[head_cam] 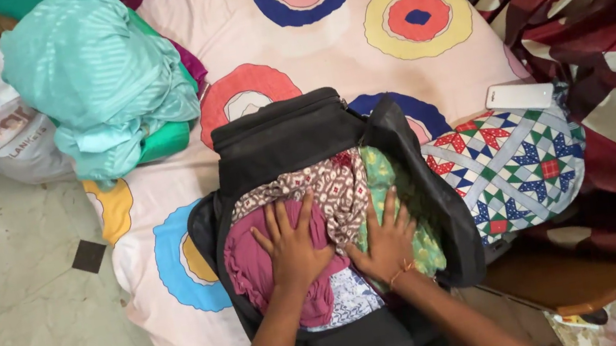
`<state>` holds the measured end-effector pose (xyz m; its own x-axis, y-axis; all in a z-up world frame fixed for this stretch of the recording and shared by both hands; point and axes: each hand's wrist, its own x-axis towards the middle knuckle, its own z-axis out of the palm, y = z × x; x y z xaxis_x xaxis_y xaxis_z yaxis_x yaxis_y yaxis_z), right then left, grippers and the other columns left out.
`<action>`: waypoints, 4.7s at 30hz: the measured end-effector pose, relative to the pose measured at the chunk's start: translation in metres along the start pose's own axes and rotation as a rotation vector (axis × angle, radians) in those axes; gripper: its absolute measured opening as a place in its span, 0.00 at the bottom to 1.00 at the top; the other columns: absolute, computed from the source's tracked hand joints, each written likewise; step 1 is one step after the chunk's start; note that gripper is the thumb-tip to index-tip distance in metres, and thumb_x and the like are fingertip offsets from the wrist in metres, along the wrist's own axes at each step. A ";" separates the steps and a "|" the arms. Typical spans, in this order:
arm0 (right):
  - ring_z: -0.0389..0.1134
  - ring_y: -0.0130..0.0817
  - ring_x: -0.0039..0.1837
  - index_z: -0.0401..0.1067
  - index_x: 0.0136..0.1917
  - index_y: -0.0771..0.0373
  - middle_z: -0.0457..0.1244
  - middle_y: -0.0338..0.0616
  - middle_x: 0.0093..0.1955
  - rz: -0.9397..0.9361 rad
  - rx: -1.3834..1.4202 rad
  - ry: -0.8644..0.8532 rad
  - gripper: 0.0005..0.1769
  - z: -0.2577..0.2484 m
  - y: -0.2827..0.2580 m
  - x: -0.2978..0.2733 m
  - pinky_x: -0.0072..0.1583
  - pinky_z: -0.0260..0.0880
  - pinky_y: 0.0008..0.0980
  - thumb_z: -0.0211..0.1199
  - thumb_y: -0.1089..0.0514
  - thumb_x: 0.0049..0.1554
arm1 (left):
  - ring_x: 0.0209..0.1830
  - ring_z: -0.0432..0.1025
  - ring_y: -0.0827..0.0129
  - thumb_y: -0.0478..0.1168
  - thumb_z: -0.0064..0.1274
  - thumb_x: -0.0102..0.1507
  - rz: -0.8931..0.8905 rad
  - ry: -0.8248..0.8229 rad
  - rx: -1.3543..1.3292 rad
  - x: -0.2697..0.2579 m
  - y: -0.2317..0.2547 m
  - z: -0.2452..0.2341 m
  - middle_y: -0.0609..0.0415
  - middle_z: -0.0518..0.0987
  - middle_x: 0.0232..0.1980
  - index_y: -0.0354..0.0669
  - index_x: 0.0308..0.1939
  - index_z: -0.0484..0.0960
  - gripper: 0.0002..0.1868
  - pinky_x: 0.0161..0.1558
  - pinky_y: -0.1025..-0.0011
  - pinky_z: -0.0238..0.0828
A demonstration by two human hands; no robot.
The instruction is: Picking up clothes from a laundry basket and packing them into a suitcase on a bed.
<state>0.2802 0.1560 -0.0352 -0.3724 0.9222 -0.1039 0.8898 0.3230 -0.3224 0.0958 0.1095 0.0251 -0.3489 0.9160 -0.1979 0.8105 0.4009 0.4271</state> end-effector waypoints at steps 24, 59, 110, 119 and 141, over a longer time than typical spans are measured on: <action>0.35 0.70 0.81 0.55 0.77 0.63 0.23 0.63 0.85 -0.031 -0.122 -0.162 0.50 0.003 0.027 -0.012 0.72 0.44 0.70 0.57 0.29 0.54 | 0.82 0.38 0.42 0.70 0.51 0.61 0.082 0.305 0.149 -0.084 -0.021 0.017 0.39 0.47 0.82 0.62 0.80 0.54 0.48 0.74 0.36 0.28; 0.70 0.20 0.44 0.78 0.48 0.65 0.71 0.36 0.42 -0.880 0.678 -0.899 0.06 0.082 -0.358 -0.285 0.45 0.69 0.25 0.63 0.64 0.58 | 0.22 0.57 0.83 0.41 0.61 0.64 -0.907 1.362 -0.982 -0.553 -0.275 -0.014 0.67 0.66 0.22 0.38 0.24 0.75 0.17 0.25 0.77 0.54; 0.73 0.27 0.51 0.78 0.53 0.63 0.72 0.41 0.48 -2.046 -0.439 -1.878 0.12 0.474 -0.662 -0.791 0.54 0.73 0.28 0.67 0.63 0.55 | 0.25 0.65 0.80 0.42 0.62 0.64 -1.884 2.648 -0.984 -0.863 -0.405 0.161 0.61 0.75 0.26 0.36 0.28 0.80 0.14 0.28 0.75 0.62; 0.71 0.37 0.51 0.80 0.52 0.59 0.71 0.43 0.50 -2.430 -0.677 -1.789 0.12 0.489 -0.693 -0.918 0.55 0.72 0.34 0.70 0.61 0.52 | 0.26 0.76 0.71 0.50 0.61 0.61 -2.392 2.465 -1.199 -0.887 -0.441 0.160 0.53 0.83 0.28 0.38 0.33 0.85 0.17 0.33 0.69 0.72; 0.73 0.39 0.56 0.74 0.64 0.68 0.71 0.48 0.55 -1.938 -1.737 -1.560 0.25 0.597 -0.656 -0.945 0.54 0.76 0.41 0.68 0.54 0.56 | 0.26 0.73 0.76 0.49 0.61 0.61 -2.485 2.707 -1.234 -0.874 -0.467 0.175 0.56 0.82 0.28 0.40 0.36 0.85 0.15 0.32 0.72 0.70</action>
<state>-0.1089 -1.0539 -0.2869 0.3814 -0.3134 -0.8697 -0.8163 0.3273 -0.4759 0.1044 -0.8800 -0.1556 0.6193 -0.5104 -0.5966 0.1057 -0.6988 0.7075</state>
